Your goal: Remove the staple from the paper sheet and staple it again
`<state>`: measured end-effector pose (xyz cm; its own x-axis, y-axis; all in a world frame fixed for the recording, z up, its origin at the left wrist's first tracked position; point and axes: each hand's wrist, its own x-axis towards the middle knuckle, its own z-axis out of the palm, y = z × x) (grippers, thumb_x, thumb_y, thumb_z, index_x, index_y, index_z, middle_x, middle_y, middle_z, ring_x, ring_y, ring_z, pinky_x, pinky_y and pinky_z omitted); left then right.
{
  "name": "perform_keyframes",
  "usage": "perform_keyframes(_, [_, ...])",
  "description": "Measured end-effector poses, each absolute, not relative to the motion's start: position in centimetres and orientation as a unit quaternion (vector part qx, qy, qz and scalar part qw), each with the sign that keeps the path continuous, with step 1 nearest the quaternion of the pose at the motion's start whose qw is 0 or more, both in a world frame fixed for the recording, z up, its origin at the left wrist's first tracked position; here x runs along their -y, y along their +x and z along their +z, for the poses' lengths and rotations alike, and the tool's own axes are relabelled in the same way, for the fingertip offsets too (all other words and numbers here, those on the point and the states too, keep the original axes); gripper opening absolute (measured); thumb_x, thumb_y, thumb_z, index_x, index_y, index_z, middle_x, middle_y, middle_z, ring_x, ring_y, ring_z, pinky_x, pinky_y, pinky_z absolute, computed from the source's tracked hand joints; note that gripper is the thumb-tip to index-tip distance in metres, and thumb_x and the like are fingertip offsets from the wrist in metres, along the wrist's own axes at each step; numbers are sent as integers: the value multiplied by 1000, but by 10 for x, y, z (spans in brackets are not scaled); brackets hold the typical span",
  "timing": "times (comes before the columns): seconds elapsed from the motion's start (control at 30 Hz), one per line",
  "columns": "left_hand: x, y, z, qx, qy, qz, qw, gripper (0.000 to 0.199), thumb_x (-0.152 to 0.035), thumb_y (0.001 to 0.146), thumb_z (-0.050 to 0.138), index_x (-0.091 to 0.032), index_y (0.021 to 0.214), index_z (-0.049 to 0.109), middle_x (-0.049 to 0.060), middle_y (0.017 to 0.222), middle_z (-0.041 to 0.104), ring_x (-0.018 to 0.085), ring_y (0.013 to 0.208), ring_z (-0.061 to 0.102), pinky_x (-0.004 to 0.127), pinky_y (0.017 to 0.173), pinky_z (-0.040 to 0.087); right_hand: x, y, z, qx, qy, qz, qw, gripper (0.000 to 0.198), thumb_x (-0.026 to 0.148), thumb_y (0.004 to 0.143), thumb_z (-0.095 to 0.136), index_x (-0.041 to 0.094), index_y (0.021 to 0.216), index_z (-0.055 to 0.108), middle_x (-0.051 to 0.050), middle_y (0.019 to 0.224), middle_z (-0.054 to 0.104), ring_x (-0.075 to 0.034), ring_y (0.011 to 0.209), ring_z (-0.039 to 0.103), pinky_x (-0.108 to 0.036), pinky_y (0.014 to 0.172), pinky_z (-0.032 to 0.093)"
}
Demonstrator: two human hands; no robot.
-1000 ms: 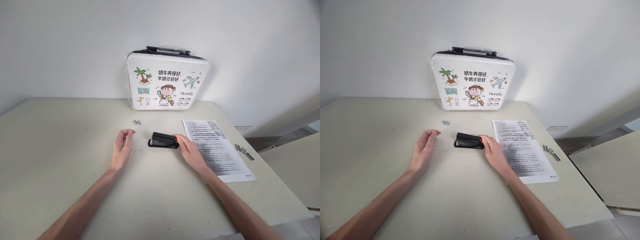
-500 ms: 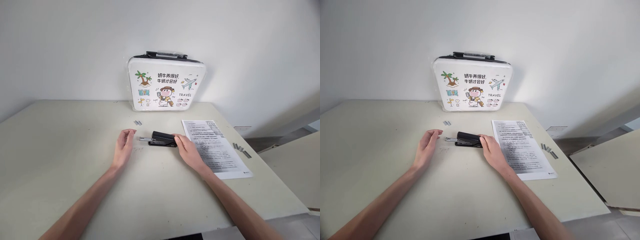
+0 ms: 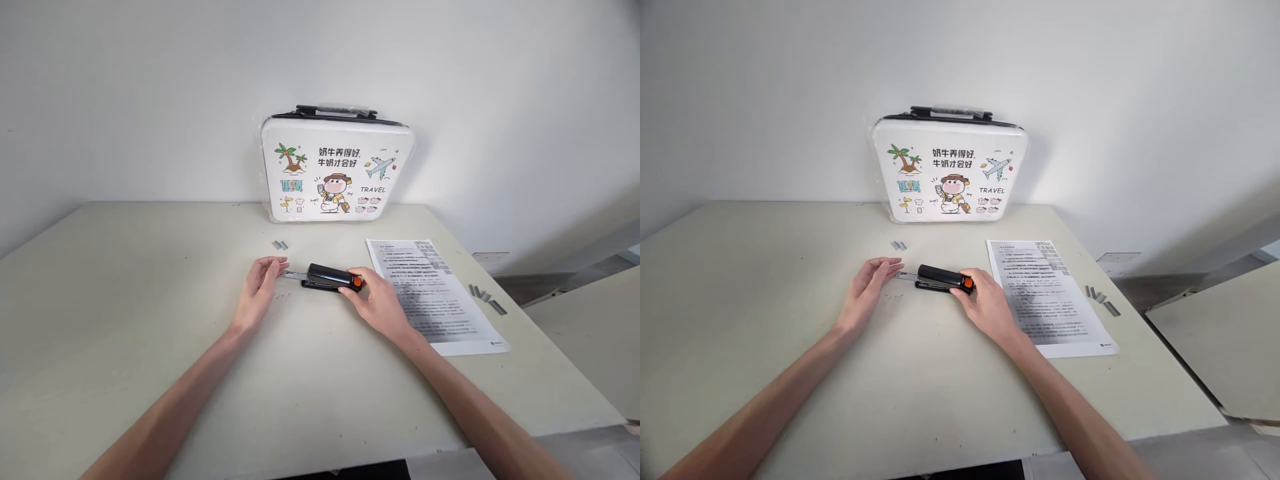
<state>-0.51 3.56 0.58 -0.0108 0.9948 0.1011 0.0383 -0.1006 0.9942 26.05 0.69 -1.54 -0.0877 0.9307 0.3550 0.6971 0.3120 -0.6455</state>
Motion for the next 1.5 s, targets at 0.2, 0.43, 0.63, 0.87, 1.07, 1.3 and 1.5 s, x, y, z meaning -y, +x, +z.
perform_keyframes(0.2, [-35,-1,9,-463,507,528,499,38,-59,98,64,-22,108,63,12,135,70,30,129,66,48,117,45,-6,260,-12,720,-562,164,373,28,46,97,65,25,115,64,-6,105,74,-25,93,70,-39,83,55])
perform_keyframes(0.43, [-37,-2,10,-437,457,532,563,37,-54,94,69,-21,109,65,14,139,69,31,136,62,49,121,43,-2,256,-4,714,-554,202,377,22,42,95,67,27,111,64,-3,106,77,-23,88,71,-37,80,55])
perform_keyframes(0.63, [-44,-10,16,-420,374,524,640,34,-50,95,66,-18,109,65,19,142,67,34,138,61,52,125,42,2,250,-2,718,-533,199,401,15,38,99,61,27,109,61,-7,124,76,-24,90,72,-37,72,58])
perform_keyframes(0.87, [-44,-12,13,-370,266,475,753,56,-51,101,51,-10,138,60,22,147,62,34,142,57,48,126,43,1,251,-2,769,-448,53,454,19,13,96,56,28,107,60,-7,127,75,-26,122,67,-45,93,61])
perform_keyframes(1.07, [-39,-8,22,-361,209,443,793,64,-42,111,35,1,159,37,24,154,54,29,148,50,42,126,39,1,248,2,806,-354,-55,472,33,-2,95,53,27,106,64,-4,119,78,-23,121,69,-42,92,64])
perform_keyframes(1.3, [-38,-8,21,-347,177,446,806,63,-39,112,36,1,161,33,25,153,56,28,145,54,38,121,45,2,243,2,811,-335,-107,468,29,0,96,62,27,104,69,-3,116,80,-23,119,70,-41,92,65])
perform_keyframes(1.5, [-38,-5,22,-357,171,458,796,58,-32,111,37,4,155,41,27,141,65,29,134,64,38,113,53,3,244,2,812,-328,-103,472,28,1,97,62,27,104,70,-3,118,80,-22,121,70,-41,93,65])
